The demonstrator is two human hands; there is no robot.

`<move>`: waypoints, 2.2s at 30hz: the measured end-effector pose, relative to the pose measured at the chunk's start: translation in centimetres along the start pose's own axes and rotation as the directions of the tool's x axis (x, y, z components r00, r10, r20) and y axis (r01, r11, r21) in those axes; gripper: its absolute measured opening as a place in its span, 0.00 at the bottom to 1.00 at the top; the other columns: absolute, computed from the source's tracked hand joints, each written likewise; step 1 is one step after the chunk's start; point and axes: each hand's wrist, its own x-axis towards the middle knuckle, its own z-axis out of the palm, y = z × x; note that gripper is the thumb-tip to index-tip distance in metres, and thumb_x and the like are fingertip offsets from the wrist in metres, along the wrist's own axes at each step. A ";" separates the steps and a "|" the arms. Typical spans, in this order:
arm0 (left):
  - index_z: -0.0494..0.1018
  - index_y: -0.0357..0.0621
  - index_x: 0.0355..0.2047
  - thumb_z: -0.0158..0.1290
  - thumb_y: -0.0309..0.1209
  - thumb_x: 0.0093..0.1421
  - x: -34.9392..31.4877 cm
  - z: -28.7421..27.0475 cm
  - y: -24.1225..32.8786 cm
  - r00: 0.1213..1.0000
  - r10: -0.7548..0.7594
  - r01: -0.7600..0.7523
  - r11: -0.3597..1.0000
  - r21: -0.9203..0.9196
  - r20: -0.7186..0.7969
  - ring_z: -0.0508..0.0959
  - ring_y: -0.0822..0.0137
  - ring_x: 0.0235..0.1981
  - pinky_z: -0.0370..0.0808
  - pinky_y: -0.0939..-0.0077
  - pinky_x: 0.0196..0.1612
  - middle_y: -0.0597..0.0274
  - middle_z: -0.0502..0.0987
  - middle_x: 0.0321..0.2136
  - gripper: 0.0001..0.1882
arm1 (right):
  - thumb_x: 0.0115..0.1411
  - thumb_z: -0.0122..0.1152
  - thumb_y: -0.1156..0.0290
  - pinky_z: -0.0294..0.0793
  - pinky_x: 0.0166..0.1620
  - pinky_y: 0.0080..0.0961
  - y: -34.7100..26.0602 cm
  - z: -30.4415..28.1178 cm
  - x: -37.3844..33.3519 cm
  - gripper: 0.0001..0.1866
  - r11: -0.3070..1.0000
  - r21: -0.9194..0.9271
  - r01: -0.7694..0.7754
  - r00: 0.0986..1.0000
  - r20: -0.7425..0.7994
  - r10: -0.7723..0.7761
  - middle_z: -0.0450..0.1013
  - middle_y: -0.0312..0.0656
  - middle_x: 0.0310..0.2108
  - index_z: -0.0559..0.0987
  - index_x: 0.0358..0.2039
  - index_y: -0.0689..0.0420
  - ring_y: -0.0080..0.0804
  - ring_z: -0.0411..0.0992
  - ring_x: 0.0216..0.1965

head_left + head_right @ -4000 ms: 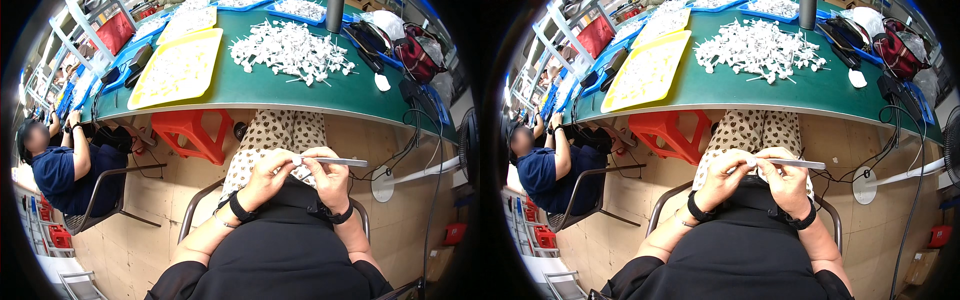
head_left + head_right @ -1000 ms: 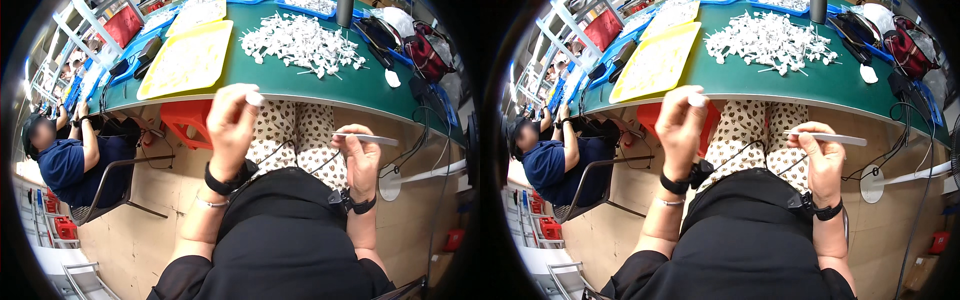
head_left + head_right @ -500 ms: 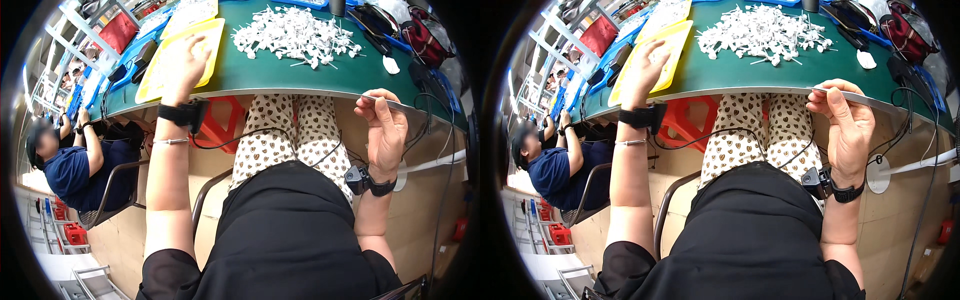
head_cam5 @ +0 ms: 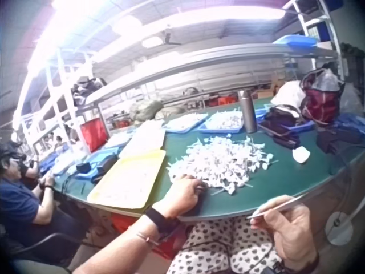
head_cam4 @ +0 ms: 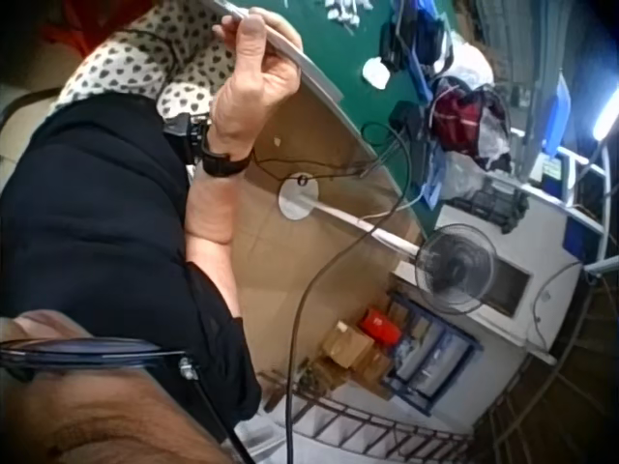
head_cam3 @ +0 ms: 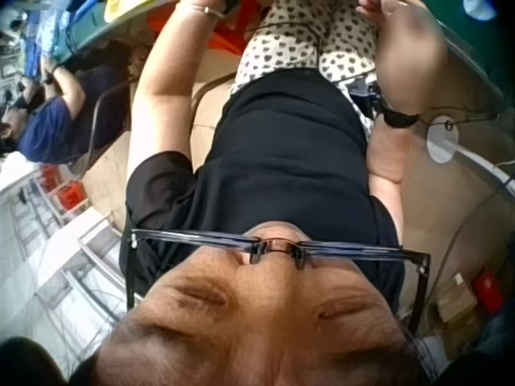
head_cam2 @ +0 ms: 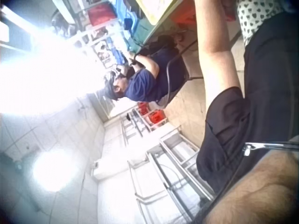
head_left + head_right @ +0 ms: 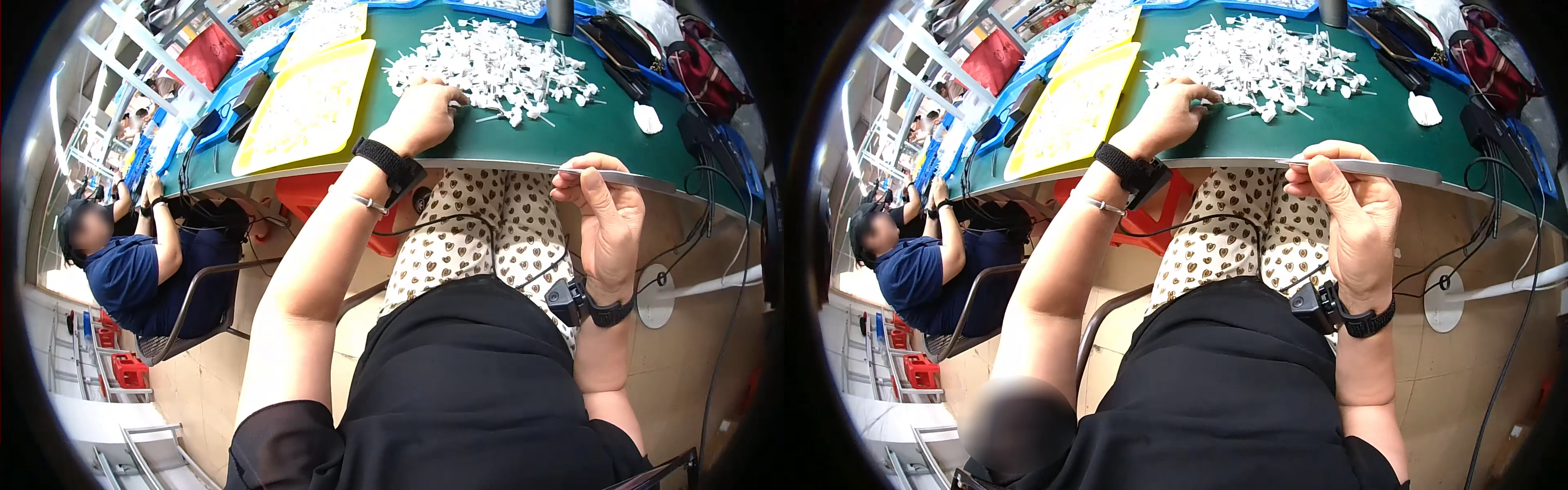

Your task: The person repeatedly picks small white plastic components from a pile on the table, uses tweezers to manipulate and adjust them, and places them into a yellow tray. The process is repetitive and focused on handling individual units one at a time.

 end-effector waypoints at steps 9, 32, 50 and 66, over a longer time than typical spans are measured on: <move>0.79 0.36 0.51 0.58 0.24 0.65 -6.1 -3.4 5.6 0.948 -0.317 0.152 0.512 -0.846 -0.021 0.74 0.82 0.39 0.73 0.84 0.49 0.73 0.78 0.38 0.14 | 0.69 0.60 0.72 0.81 0.43 0.26 2.2 0.8 -0.6 0.07 0.988 0.082 -0.133 0.991 0.031 0.131 0.80 0.42 0.36 0.80 0.42 0.63 0.28 0.79 0.37; 0.74 0.38 0.54 0.58 0.29 0.68 -18.0 2.9 11.4 0.880 -0.403 0.300 0.059 -0.952 0.252 0.78 0.76 0.39 0.76 0.82 0.43 0.64 0.80 0.42 0.16 | 0.71 0.56 0.73 0.81 0.52 0.34 6.6 1.5 -5.4 0.09 0.862 0.286 -0.418 0.907 0.087 0.411 0.79 0.46 0.40 0.78 0.45 0.65 0.34 0.80 0.43; 0.79 0.35 0.43 0.59 0.20 0.65 -18.8 3.5 11.1 0.875 -0.432 0.248 0.018 -0.969 0.216 0.82 0.73 0.38 0.81 0.78 0.45 0.62 0.83 0.38 0.07 | 0.66 0.63 0.79 0.78 0.50 0.23 5.4 2.9 -6.6 0.10 0.948 -0.120 -0.296 0.950 0.062 0.305 0.80 0.43 0.41 0.79 0.47 0.65 0.27 0.79 0.44; 0.79 0.40 0.40 0.59 0.20 0.64 -18.8 4.1 11.0 0.907 -0.420 0.151 0.347 -0.926 -0.010 0.80 0.76 0.34 0.77 0.81 0.37 0.65 0.81 0.33 0.05 | 0.62 0.65 0.80 0.78 0.38 0.24 6.0 3.6 -7.1 0.05 0.840 -0.538 0.073 0.992 0.129 -0.004 0.79 0.43 0.35 0.81 0.39 0.63 0.30 0.78 0.34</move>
